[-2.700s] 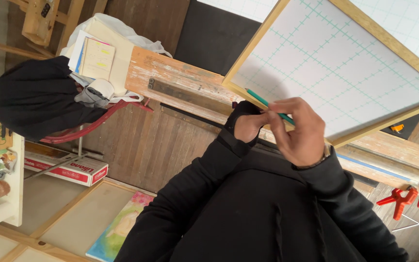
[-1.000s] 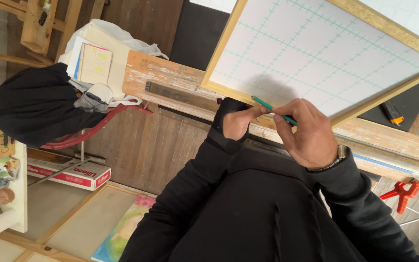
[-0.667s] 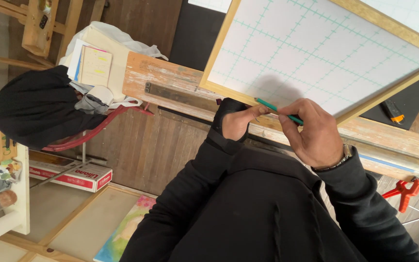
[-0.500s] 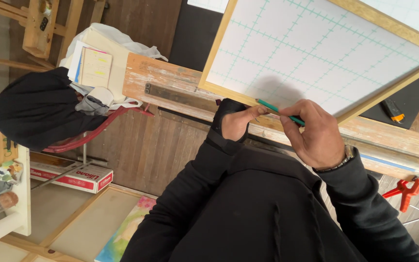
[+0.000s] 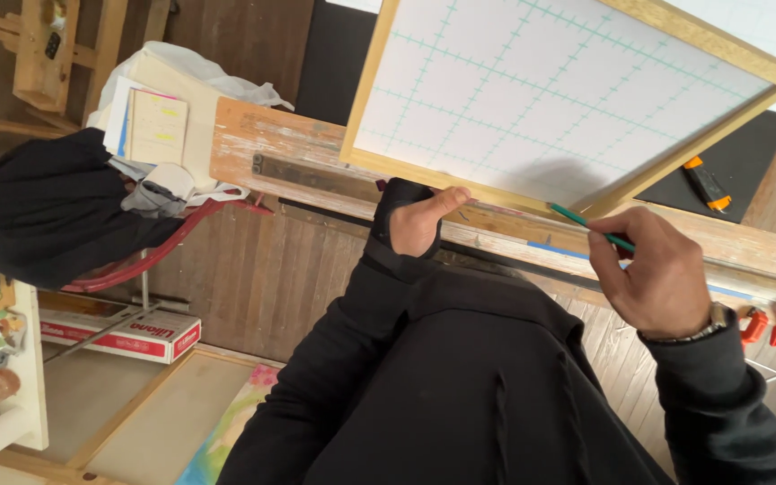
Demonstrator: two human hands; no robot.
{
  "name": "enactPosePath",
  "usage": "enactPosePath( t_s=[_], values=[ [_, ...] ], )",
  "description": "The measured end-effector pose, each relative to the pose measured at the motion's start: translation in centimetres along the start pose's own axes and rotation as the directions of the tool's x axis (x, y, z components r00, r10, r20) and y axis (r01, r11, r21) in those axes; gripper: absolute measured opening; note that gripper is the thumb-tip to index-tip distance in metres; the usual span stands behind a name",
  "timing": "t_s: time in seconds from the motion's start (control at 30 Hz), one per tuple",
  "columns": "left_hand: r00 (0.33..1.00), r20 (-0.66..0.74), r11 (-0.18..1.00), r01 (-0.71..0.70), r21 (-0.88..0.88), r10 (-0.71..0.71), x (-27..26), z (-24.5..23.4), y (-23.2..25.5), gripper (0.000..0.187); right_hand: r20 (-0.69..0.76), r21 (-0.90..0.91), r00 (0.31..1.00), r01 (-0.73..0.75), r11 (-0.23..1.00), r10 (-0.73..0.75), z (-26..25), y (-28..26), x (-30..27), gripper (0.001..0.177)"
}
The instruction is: Cutting a sheet of paper to the correct size for a picture frame using a utility knife and a straight edge.
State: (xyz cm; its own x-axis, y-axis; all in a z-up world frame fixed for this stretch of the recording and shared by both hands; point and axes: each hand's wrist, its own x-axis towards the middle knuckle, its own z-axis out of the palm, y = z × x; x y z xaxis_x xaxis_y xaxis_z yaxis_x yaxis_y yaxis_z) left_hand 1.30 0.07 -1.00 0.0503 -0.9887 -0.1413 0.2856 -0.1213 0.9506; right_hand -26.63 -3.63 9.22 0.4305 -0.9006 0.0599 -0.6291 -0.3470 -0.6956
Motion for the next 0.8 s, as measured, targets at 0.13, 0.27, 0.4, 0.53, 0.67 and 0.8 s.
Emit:
enactPosePath(
  t_s=[0.13, 0.27, 0.4, 0.53, 0.67, 0.8],
  values=[
    [0.998, -0.036, 0.995, 0.055, -0.087, -0.058, -0.1, 0.3, -0.3, 0.024, -0.013, -0.143, 0.999, -0.031, 0.989, 0.03, -0.6, 0.6, -0.5, 0.011],
    [0.998, -0.032, 0.997, 0.054, -0.06, -0.056, 0.0, -0.1, -1.1, 0.025, -0.023, -0.23, 0.998, 0.052, 0.972, -0.058, -0.5, 0.7, -0.4, 0.011],
    [0.998, -0.013, 0.998, 0.064, 0.006, -0.064, 0.1, -0.3, -1.2, 0.029, -0.005, -0.356, 0.994, 0.097, 0.929, -0.106, 0.3, -0.2, 0.4, 0.013],
    [0.997, 0.025, 0.996, 0.072, -0.055, -0.07, 0.2, -0.2, -1.3, 0.03, 0.034, -0.285, 0.984, 0.178, 0.942, -0.176, 2.3, -0.5, 1.4, 0.011],
    [0.992, 0.068, 0.989, 0.116, -0.096, -0.109, 0.1, 0.4, -1.8, 0.032, -0.002, -0.021, 0.961, 0.277, 0.961, -0.278, 1.1, -6.9, 4.1, 0.007],
    [0.996, 0.027, 0.988, 0.09, -0.129, -0.088, 0.5, 0.3, -1.7, 0.031, -0.316, 0.425, 0.922, 0.349, 0.835, -0.224, -1.3, -6.6, 3.4, 0.011]
  ],
)
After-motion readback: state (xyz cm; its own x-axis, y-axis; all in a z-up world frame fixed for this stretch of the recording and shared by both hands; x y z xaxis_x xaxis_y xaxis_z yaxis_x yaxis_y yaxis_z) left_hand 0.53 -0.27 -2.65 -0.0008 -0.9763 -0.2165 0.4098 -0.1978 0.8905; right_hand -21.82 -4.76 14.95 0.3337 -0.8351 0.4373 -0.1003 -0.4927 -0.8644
